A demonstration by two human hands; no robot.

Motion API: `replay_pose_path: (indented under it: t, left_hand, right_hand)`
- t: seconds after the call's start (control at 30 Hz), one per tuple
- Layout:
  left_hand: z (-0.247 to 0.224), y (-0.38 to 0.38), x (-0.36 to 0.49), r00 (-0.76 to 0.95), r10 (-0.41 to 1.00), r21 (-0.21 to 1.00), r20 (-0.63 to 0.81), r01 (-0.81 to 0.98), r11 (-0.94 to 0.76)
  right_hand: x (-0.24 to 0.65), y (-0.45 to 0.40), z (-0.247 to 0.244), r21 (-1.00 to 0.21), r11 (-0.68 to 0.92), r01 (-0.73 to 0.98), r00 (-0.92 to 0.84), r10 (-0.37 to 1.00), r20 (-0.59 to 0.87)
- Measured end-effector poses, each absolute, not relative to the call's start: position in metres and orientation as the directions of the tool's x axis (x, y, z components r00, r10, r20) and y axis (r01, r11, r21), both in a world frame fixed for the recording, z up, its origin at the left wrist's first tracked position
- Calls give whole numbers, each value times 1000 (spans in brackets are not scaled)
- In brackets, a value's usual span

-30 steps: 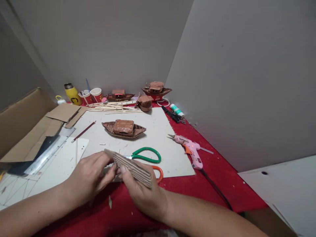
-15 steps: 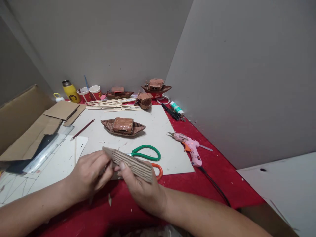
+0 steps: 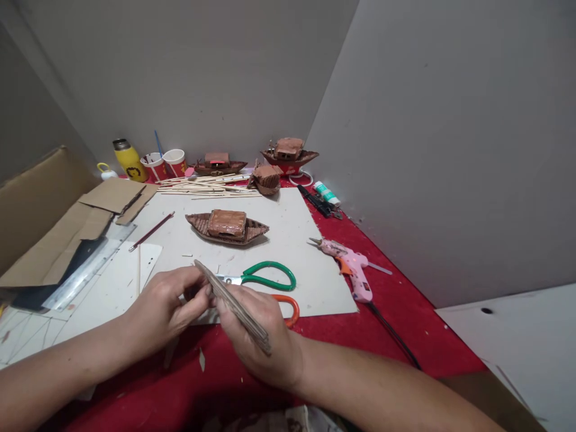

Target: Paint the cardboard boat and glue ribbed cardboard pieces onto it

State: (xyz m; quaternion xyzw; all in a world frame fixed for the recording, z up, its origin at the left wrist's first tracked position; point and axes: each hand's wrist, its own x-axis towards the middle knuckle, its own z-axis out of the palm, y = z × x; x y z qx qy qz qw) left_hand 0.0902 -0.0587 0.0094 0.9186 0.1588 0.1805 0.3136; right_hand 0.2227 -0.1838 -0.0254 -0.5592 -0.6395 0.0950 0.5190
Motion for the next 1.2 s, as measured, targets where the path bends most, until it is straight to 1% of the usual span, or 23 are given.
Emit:
replay_pose_path:
  t: [0.07,0.13,0.23,0.3,0.37,0.4,0.43,0.47,0.5,0.57,0.6,0.63,0.67,0.7,0.73,0.8,0.93,1.0,1.07,1.13,1.2]
  left_hand:
    - [8,-56,90,865,417,592,278,188,-784]
    - [7,-53,90,843,440,566,310,208,-798]
    - [5,-50,88,815,458,591,356,184,-786]
    - [3,-49,87,785,441,593,436,118,-797]
    - [1,-50,86,743,405,559,532,51,-827]
    - [0,-51,85,726,397,552,562,29,-833]
    - [0,-52,85,718,409,573,563,17,-820]
    - [1,-53,85,730,440,631,522,16,-776]
    - [2,-53,85,758,481,721,440,21,-693]
    - [6,-55,86,828,526,909,193,50,-413]
    - [9,-55,86,854,516,965,70,73,-251]
    - [11,-55,87,868,497,990,-27,92,-107]
    - [13,-55,87,872,480,995,-92,102,5]
    - [14,-55,88,872,472,991,-130,104,82]
    - [16,-55,88,871,468,987,-151,103,127]
    - [17,-54,88,878,453,984,-156,98,149]
    - [19,-52,86,893,432,991,-127,101,83]
    - [19,-53,86,900,413,990,-137,114,80]
    - [17,-56,86,909,379,982,-172,130,135]
    - [14,-60,87,920,325,964,-218,151,220]
    - [11,-64,87,929,283,950,-239,164,266]
  right_hand:
    - [221,-188,-29,-689,348,636,135,829,543]
    - [219,-191,-30,-724,315,613,173,841,512]
    - [219,-190,-28,-857,195,476,363,844,394]
    - [221,-188,-25,-920,117,374,473,829,297]
    - [223,-184,-21,-954,77,288,525,821,225]
    - [224,-183,-19,-967,68,247,533,824,194]
    - [225,-182,-18,-977,65,202,529,832,164]
    - [226,-181,-17,-986,66,155,517,845,137]
    - [227,-180,-16,-991,69,114,503,856,117]
    - [227,-179,-16,-995,81,56,475,875,98]
    - [227,-179,-16,-995,90,31,463,881,94]
    - [227,-178,-17,-995,101,7,450,888,93]
    - [227,-178,-17,-994,112,-18,439,894,93]
    - [227,-177,-17,-991,125,-42,432,897,94]
    - [228,-176,-18,-988,137,-66,433,896,95]
    - [229,-174,-19,-983,157,-100,454,886,96]
    - [235,-172,-19,-970,200,-139,526,845,99]
    - [236,-172,-19,-966,212,-149,549,830,97]
    - [235,-173,-18,-971,192,-141,533,841,89]
    - [231,-175,-18,-978,160,-135,481,874,76]
    - [227,-177,-19,-977,147,-154,427,902,68]
